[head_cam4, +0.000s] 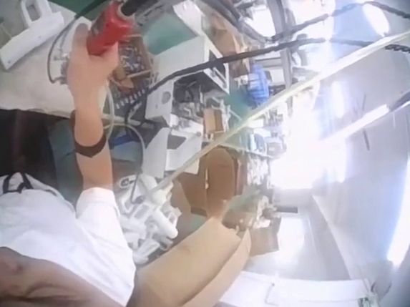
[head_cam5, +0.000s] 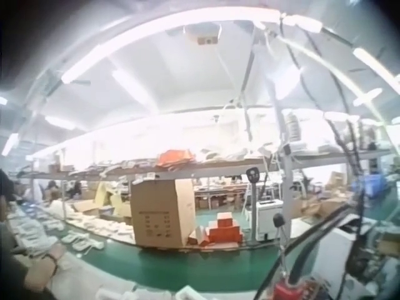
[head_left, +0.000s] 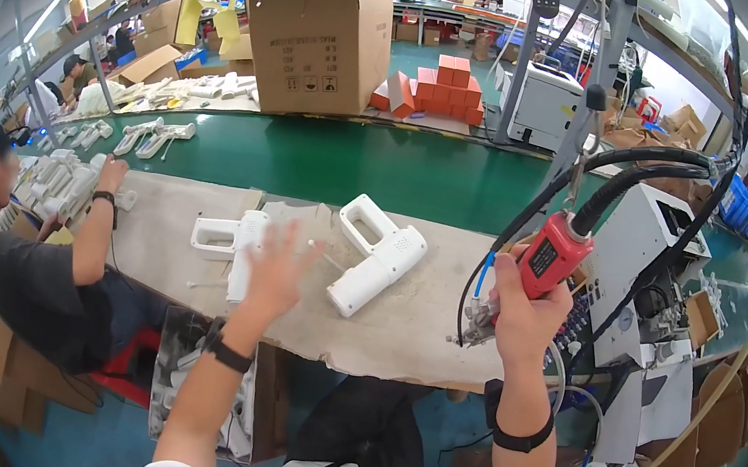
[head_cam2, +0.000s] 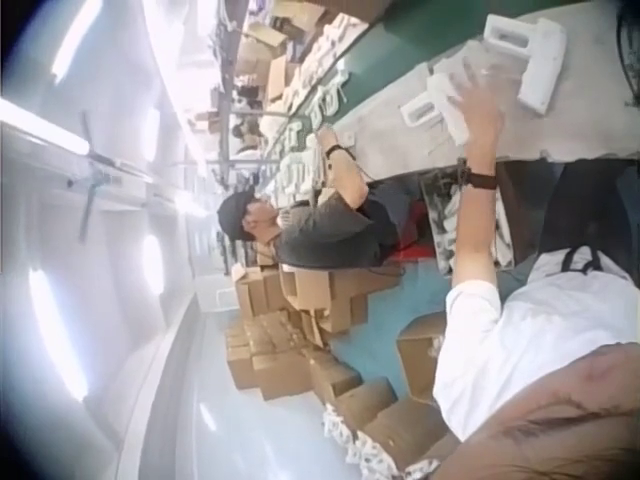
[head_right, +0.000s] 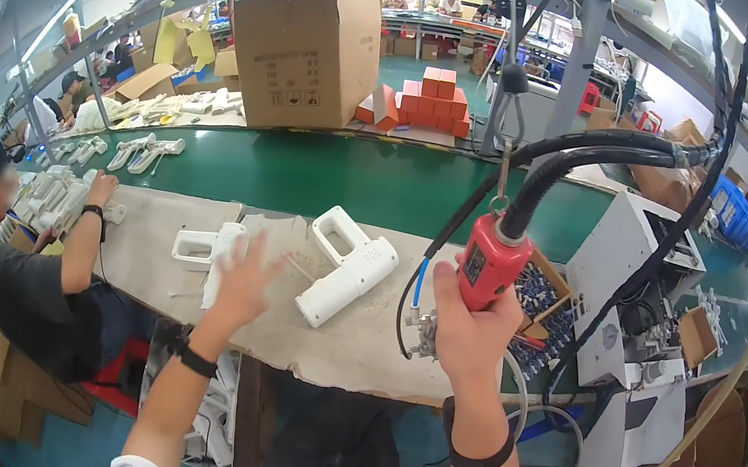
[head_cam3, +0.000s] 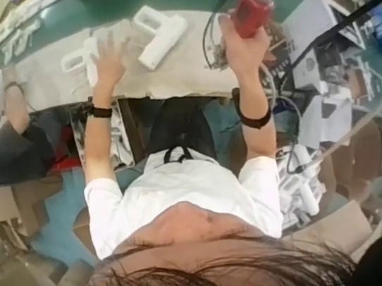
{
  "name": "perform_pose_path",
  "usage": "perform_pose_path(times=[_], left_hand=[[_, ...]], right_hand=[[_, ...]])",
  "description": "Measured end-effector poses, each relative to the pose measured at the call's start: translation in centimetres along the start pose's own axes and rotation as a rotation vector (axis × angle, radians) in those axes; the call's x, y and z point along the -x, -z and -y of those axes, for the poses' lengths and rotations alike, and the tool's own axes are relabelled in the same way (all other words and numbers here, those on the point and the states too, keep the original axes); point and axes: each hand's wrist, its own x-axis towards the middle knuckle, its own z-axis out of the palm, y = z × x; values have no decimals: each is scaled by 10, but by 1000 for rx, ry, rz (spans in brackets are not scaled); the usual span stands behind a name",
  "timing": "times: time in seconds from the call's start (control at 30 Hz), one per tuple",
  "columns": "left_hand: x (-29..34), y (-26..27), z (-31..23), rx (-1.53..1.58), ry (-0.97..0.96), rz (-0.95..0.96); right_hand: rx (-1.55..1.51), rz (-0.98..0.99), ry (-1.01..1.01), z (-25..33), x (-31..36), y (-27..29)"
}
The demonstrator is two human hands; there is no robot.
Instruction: Assembling electronic components using a power screwdriver on a manufacturing line.
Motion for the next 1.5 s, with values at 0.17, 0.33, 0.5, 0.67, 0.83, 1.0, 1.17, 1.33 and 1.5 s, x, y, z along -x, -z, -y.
perform_pose_path(times=[0.17,0.33,0.5,0.67,0.83,1.0,1.17,1.33,1.5], left_hand=[[-53,-16,-28,42,-872,-79],[-69,-19,-70,-9,-1108,-111],[-67,-1,-130,167,-889,148],[-63,-4,-149,377,-517,310],[-59,12,-156,442,-439,389],[-57,14,-150,496,-339,445],[-58,7,-149,417,-351,503],[-53,17,-150,425,-396,444],[-55,13,-151,388,-427,464]], right_hand=[[7,40,-9,4,5,2],[13,-5,0,6,4,11],[44,-33,53,8,-2,10],[25,-56,143,-8,-16,0],[-20,-36,222,-44,-33,-22],[-62,12,158,-57,-35,-48],[-33,23,178,-67,-39,-58],[-1,48,94,-88,-38,-59],[65,70,169,-89,-34,-61]])
